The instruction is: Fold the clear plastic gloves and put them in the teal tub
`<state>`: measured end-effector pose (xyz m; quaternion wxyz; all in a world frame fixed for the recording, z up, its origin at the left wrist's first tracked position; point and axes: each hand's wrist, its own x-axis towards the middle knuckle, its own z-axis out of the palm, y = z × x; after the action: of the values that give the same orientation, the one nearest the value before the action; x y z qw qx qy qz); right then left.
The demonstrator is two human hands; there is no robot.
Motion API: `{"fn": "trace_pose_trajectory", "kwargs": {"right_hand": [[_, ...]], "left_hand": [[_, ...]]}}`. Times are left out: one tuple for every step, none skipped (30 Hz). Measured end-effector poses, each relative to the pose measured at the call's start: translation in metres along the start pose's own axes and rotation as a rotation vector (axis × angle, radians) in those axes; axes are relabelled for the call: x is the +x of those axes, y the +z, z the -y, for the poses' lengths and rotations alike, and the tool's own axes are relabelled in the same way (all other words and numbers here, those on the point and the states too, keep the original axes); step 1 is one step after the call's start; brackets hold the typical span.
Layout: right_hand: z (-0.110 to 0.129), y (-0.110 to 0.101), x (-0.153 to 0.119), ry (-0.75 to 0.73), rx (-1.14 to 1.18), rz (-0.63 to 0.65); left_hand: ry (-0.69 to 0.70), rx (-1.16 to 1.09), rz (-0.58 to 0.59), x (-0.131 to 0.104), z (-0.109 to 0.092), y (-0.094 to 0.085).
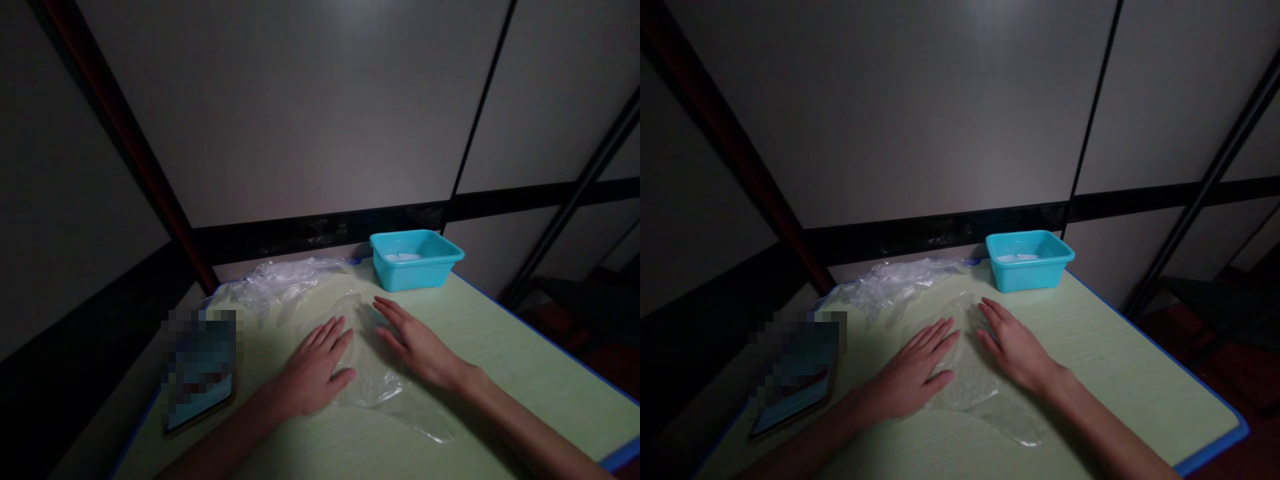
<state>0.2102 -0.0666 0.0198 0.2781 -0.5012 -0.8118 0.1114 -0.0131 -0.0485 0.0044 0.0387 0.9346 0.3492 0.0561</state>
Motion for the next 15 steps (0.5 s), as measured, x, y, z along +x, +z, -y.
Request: {"fn": "trace_pose_trajectory", "kwargs": {"right_hand": [[0.005, 0.004, -0.006, -0.017, -0.054, 0.043], [0.007, 0.007, -0.013, -0.033, -0.097, 0.085], [0.007, 0.009, -0.021, -0.039, -0.138, 0.122], [0.004, 0.011, -0.029, -0.035, -0.181, 0.149], [0.000, 0.012, -0.036, -0.027, -0.224, 0.165], [-0.005, 0.012, -0.042, -0.017, -0.264, 0.173], [-0.011, 0.011, -0.048, -0.007, -0.300, 0.165], [-0.017, 0.010, -0.052, 0.001, -0.325, 0.150], [-0.022, 0.008, -0.056, 0.008, -0.344, 0.133], [-0.026, 0.007, -0.058, 0.012, -0.357, 0.119], [-0.029, 0.006, -0.059, 0.014, -0.365, 0.113], [-0.030, 0.005, -0.060, 0.013, -0.371, 0.114], [-0.031, 0.004, -0.060, 0.012, -0.375, 0.119], [-0.031, 0.004, -0.060, 0.012, -0.379, 0.122], [-0.030, 0.004, -0.060, 0.013, -0.383, 0.123]], "left_hand": [[0.003, 0.004, -0.001, 0.000, 0.001, 0.001], [0.005, 0.007, -0.001, 0.000, 0.001, 0.001], [0.006, 0.010, 0.000, -0.001, 0.001, 0.001], [0.007, 0.012, 0.003, -0.001, 0.002, 0.001], [0.009, 0.012, 0.008, -0.002, 0.002, 0.000], [0.010, 0.009, 0.014, -0.002, 0.002, -0.001], [0.012, 0.004, 0.019, -0.002, 0.001, -0.001], [0.013, -0.002, 0.026, -0.003, 0.001, -0.002], [0.013, -0.009, 0.031, -0.003, 0.001, -0.003], [0.012, -0.016, 0.037, -0.003, 0.001, -0.004], [0.011, -0.021, 0.042, -0.004, 0.002, -0.005], [0.012, -0.026, 0.048, -0.004, 0.003, -0.006], [0.012, -0.030, 0.055, -0.005, 0.005, -0.007], [0.010, -0.035, 0.063, -0.007, 0.008, -0.008], [0.005, -0.041, 0.075, -0.008, 0.012, -0.009]]}}
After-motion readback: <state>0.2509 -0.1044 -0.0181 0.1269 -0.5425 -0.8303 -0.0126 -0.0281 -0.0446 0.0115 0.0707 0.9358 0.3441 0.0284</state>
